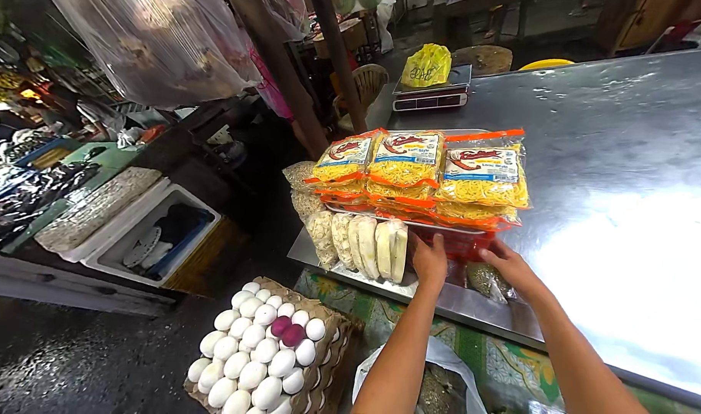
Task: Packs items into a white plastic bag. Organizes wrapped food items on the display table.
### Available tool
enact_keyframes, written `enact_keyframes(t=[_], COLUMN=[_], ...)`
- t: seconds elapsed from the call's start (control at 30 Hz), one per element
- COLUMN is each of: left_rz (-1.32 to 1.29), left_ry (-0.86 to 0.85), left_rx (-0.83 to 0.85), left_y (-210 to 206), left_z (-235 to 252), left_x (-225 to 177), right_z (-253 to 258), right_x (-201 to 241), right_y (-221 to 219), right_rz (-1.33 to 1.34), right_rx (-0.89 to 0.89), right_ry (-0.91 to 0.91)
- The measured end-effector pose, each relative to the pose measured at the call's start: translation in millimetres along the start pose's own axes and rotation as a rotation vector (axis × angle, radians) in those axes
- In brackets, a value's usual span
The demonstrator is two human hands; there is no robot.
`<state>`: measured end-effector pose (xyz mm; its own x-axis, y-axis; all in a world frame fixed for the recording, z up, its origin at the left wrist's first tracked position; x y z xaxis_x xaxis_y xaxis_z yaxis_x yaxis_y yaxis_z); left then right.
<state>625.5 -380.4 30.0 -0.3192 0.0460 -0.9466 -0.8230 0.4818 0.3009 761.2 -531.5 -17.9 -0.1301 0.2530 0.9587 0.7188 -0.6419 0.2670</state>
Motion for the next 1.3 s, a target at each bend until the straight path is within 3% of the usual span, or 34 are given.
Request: enact_keyframes(t=[1.3], left_rz=[0.040], left_ry=[0.012], left_rx=[0.048], left_y=[-10.1], left_z=[23.4], left_x=[-11.6], right_z=[21.3], right_x=[-3.6], right_y=[-0.5], right_rz=[0.066], right_rx=[-0.086], right_ry=[0.065])
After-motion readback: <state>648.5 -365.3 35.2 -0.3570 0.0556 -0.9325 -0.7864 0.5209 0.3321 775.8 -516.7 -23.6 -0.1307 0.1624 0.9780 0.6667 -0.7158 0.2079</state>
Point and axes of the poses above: each hand's wrist, its own z-axis towards the middle knuckle, its own y-axis out of the back of the hand, x = y × z, the point moved 4 cm from there along z, towards the middle knuckle, and after that the axes turned 11 degrees about -z, right-handed, at the moved point
